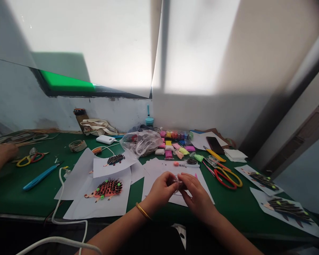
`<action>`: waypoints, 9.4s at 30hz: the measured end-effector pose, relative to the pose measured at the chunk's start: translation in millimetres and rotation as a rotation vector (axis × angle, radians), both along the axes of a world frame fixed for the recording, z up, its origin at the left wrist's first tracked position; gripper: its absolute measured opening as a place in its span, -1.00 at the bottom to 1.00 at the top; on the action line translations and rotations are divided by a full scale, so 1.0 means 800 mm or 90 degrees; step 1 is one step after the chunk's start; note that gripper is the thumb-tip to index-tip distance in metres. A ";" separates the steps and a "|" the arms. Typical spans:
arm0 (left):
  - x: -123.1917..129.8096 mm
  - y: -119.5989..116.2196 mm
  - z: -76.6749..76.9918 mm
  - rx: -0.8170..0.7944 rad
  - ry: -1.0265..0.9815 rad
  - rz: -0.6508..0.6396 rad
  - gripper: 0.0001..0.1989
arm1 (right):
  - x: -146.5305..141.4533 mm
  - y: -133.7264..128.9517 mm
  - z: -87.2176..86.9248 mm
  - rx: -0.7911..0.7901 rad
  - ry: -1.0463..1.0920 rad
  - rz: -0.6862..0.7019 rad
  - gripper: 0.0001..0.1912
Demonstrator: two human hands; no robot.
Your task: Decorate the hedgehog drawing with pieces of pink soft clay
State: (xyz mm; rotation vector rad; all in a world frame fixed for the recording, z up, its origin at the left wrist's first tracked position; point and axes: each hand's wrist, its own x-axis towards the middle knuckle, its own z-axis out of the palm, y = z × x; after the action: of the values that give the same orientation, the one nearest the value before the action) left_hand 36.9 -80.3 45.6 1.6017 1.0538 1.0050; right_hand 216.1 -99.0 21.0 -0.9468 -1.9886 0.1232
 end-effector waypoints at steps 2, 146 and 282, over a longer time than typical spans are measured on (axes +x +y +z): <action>0.000 0.003 -0.001 -0.014 -0.016 0.012 -0.74 | -0.001 -0.001 -0.001 -0.017 -0.001 0.003 -0.42; -0.027 -0.033 0.006 0.202 0.275 0.010 -0.82 | -0.007 -0.022 -0.005 -0.340 0.069 0.028 -0.82; -0.018 -0.030 -0.019 0.096 -0.113 0.041 -0.75 | -0.014 -0.025 0.020 -0.255 0.166 0.124 -0.82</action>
State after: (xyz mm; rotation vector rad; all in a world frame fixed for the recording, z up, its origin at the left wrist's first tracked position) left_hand 22.8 -104.4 30.5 1.5738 0.9325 1.2717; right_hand 205.0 -118.8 37.1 -0.9254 -1.8395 0.7391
